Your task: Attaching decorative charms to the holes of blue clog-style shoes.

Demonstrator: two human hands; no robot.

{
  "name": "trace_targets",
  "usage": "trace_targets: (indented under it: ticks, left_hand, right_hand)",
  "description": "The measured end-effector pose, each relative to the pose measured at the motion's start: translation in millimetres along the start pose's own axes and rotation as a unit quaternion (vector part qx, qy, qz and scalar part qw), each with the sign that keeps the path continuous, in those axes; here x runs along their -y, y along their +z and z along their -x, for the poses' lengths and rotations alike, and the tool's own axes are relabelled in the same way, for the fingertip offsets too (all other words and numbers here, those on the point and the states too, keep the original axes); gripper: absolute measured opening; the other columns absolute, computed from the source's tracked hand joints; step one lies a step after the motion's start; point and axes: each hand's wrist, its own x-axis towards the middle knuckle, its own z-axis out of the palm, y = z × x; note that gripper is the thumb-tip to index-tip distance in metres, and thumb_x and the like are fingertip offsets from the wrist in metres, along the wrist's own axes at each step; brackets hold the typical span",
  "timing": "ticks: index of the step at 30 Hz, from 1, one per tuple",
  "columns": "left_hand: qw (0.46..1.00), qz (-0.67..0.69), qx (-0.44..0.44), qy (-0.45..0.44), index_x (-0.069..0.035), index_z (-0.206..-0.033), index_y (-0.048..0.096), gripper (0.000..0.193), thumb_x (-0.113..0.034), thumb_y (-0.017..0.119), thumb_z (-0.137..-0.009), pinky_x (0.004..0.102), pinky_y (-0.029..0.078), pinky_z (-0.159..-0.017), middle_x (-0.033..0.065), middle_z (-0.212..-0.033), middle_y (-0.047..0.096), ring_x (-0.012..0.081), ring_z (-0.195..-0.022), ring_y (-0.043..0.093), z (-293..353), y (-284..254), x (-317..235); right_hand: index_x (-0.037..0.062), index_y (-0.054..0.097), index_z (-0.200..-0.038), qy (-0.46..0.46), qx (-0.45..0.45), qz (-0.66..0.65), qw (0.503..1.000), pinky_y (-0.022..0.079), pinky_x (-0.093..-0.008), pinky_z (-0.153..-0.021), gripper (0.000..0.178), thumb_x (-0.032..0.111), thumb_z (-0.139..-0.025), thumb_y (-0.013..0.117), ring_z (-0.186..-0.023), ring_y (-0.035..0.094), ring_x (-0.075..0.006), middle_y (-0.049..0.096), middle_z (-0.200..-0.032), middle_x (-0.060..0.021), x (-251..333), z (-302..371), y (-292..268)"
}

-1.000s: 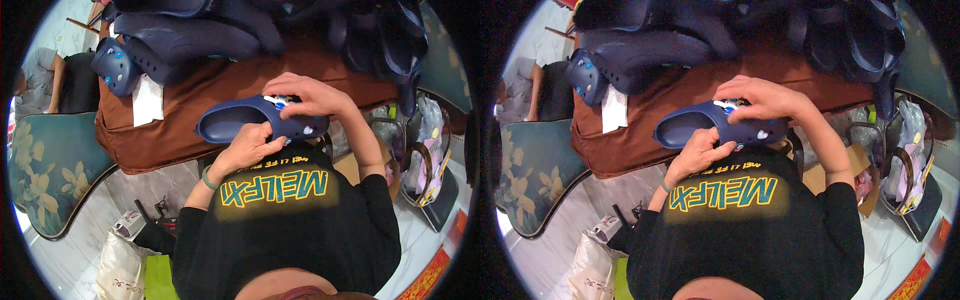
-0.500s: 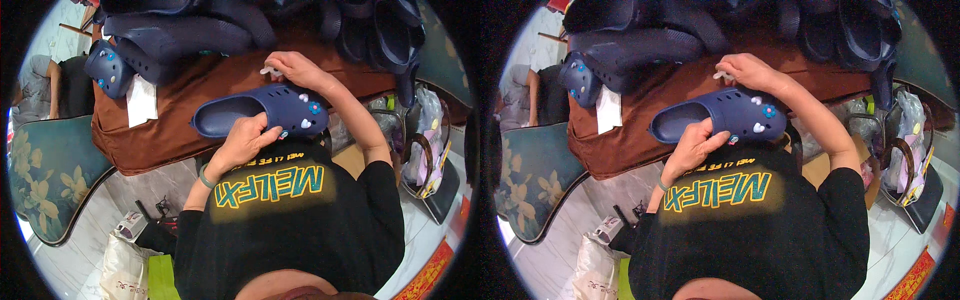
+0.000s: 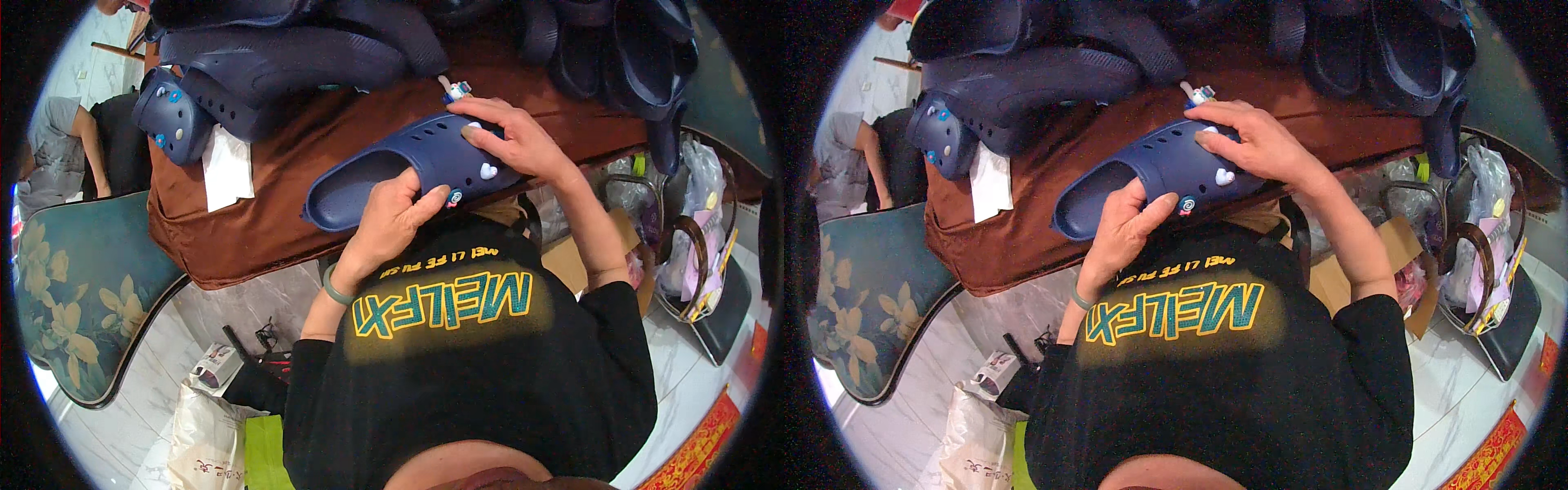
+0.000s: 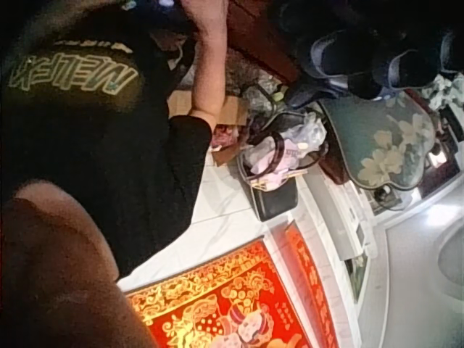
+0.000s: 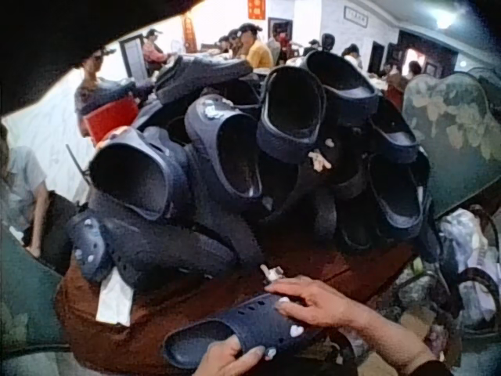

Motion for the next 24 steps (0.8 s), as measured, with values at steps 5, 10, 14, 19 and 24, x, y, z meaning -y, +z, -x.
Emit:
trace_targets:
  ticks: [5, 10, 14, 19, 24]
  left_hand:
    - [0.998, -0.035, -0.017, 0.042, -0.001, -0.110, 0.060, 0.033, -0.029, 0.057, -0.092, 0.0355, 0.050, -0.075, 0.0176, -0.090, 0.068, 0.0314, -0.083, 0.067, -1, 0, 7]
    - [0.999, -0.045, -0.005, 0.013, 0.002, -0.114, 0.060, 0.028, -0.018, 0.056, -0.094, 0.0259, 0.045, -0.084, 0.0025, -0.100, 0.066, 0.0092, -0.091, 0.056, 0, 2, 3]
    - [0.999, -0.046, -0.011, 0.015, 0.002, -0.114, 0.060, 0.029, -0.018, 0.056, -0.094, 0.0258, 0.044, -0.084, 0.0028, -0.101, 0.066, 0.0095, -0.091, 0.056, -1, 3, 6]
    - [0.997, -0.014, -0.045, 0.061, 0.001, -0.111, 0.060, 0.032, -0.025, 0.057, -0.092, 0.0327, 0.049, -0.078, 0.0172, -0.097, 0.069, 0.0259, -0.088, 0.067, 0, 7, 4]
    - [0.998, 0.018, -0.044, 0.042, 0.002, -0.112, 0.059, 0.032, -0.024, 0.056, -0.093, 0.0311, 0.048, -0.081, 0.0139, -0.098, 0.069, 0.0197, -0.088, 0.064, 1, 8, 7]
  right_hand:
    - [0.0044, 0.060, -0.119, -0.049, -0.098, 0.110, 0.988, 0.048, -0.0391, -0.089, 0.029, 0.016, -0.093, 0.055, -0.103, 0.062, -0.0336, 0.065, -0.110, -0.0172, 0, -1, 11]
    - [0.0018, 0.063, -0.105, -0.004, -0.121, 0.129, 0.984, 0.051, -0.0401, -0.075, 0.019, 0.014, -0.095, 0.053, -0.089, 0.064, -0.0367, 0.066, -0.098, -0.0188, 0, -8, 16]
    - [0.0015, 0.063, -0.097, -0.019, -0.125, 0.157, 0.980, 0.051, -0.0419, -0.069, 0.017, 0.014, -0.095, 0.051, -0.084, 0.063, -0.0377, 0.065, -0.093, -0.0179, -3, -14, 13]
    - [0.0016, 0.065, -0.099, 0.035, -0.106, 0.125, 0.986, 0.050, -0.0371, -0.070, 0.023, 0.022, -0.094, 0.056, -0.082, 0.065, -0.0335, 0.066, -0.094, -0.0171, -16, -34, 1]
    - [0.0017, 0.066, -0.105, 0.101, -0.100, 0.020, 0.990, 0.049, -0.0328, -0.080, 0.028, 0.026, -0.093, 0.058, -0.085, 0.066, -0.0240, 0.069, -0.093, -0.0146, -35, -48, -1]
